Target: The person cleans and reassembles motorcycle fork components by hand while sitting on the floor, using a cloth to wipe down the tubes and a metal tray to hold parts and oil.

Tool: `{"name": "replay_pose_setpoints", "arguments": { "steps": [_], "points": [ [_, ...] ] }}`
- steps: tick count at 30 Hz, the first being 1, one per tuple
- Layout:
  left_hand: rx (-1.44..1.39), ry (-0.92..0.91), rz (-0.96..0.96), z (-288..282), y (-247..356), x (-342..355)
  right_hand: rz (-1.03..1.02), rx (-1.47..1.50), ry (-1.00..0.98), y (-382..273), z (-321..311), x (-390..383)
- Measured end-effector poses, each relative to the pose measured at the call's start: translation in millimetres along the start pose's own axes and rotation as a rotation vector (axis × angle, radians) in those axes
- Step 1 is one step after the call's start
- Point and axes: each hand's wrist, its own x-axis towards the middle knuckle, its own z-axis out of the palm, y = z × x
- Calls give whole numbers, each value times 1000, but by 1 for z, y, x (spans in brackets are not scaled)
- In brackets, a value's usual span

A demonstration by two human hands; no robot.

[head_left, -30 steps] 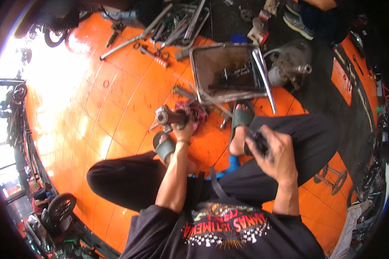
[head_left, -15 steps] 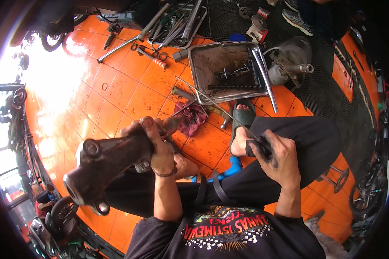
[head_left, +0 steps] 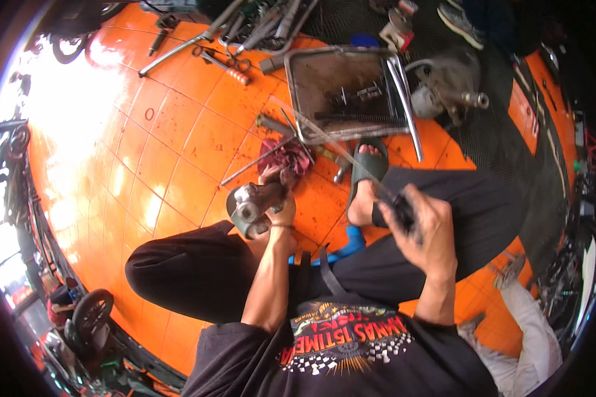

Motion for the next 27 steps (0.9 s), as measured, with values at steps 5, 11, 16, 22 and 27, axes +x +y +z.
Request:
{"name": "replay_pose_setpoints", "arguments": {
  "steps": [5, 11, 16, 22, 27],
  "points": [
    [94, 110, 159, 4, 27, 25, -35, 52, 16, 2, -3, 2],
    [-498, 333, 197, -40, 204, 36, -5, 34, 44, 19, -3, -10],
    [-378, 398, 232, -22, 169, 30, 38, -10, 29, 24, -4, -11],
    [-366, 41, -81, 12, 4, 24, -54, 83, 23, 1, -7, -17],
    [-326, 82, -87, -12, 140, 31, -50, 97, 59, 7, -12, -16]
  ]
}}
